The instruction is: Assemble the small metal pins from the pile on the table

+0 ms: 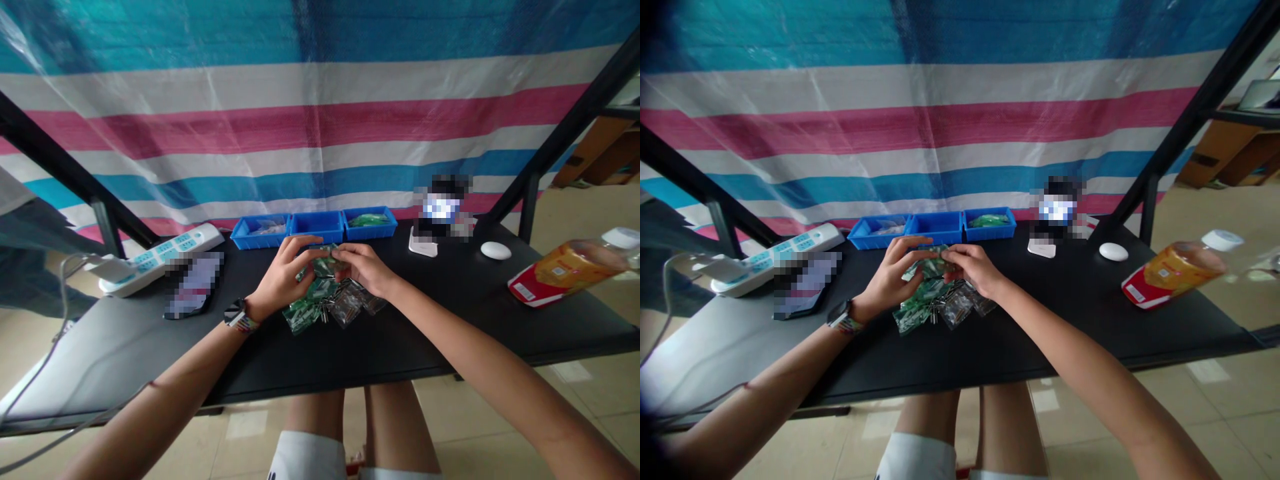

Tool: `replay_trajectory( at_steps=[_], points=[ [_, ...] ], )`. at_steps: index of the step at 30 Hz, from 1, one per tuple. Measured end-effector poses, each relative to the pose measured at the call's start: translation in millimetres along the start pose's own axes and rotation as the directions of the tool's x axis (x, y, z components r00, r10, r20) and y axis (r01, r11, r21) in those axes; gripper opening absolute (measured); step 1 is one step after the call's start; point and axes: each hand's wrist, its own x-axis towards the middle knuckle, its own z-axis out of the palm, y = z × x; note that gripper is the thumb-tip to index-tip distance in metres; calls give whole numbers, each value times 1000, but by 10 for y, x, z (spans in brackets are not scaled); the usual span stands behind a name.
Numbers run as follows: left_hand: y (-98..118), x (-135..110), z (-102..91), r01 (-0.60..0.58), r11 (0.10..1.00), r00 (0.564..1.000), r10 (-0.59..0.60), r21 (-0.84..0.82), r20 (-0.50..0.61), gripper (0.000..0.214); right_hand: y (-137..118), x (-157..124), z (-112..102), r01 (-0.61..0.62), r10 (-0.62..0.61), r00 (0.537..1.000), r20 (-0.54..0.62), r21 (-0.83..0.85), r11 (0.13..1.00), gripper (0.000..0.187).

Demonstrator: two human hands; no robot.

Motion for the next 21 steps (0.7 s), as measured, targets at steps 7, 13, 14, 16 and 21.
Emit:
replay_trajectory(
  at_steps=[7, 13, 14, 16, 21],
  points=[
    [-44, -16, 35, 231, 963, 962, -248, -140, -118, 12, 22, -21, 16, 48, -50, 999, -14, -85, 995, 45],
    [-49, -9, 71, 366, 866, 911, -408, -340, -58, 28, 55, -66, 53, 181, -180, 983, 26, -248, 952, 34],
    [-46, -8, 76, 377, 853, 908, -417, -360, -37, 31, 64, -64, 58, 175, -170, 985, 41, -246, 953, 34],
    [-35, -5, 77, 395, 832, 904, -428, -389, 2, 35, 66, -44, 49, 160, -155, 987, 39, -231, 960, 35],
    [-26, 0, 52, 406, 778, 895, -444, -479, 37, 38, -58, 102, -105, 160, -170, 969, -179, -70, 985, 36]
  ],
)
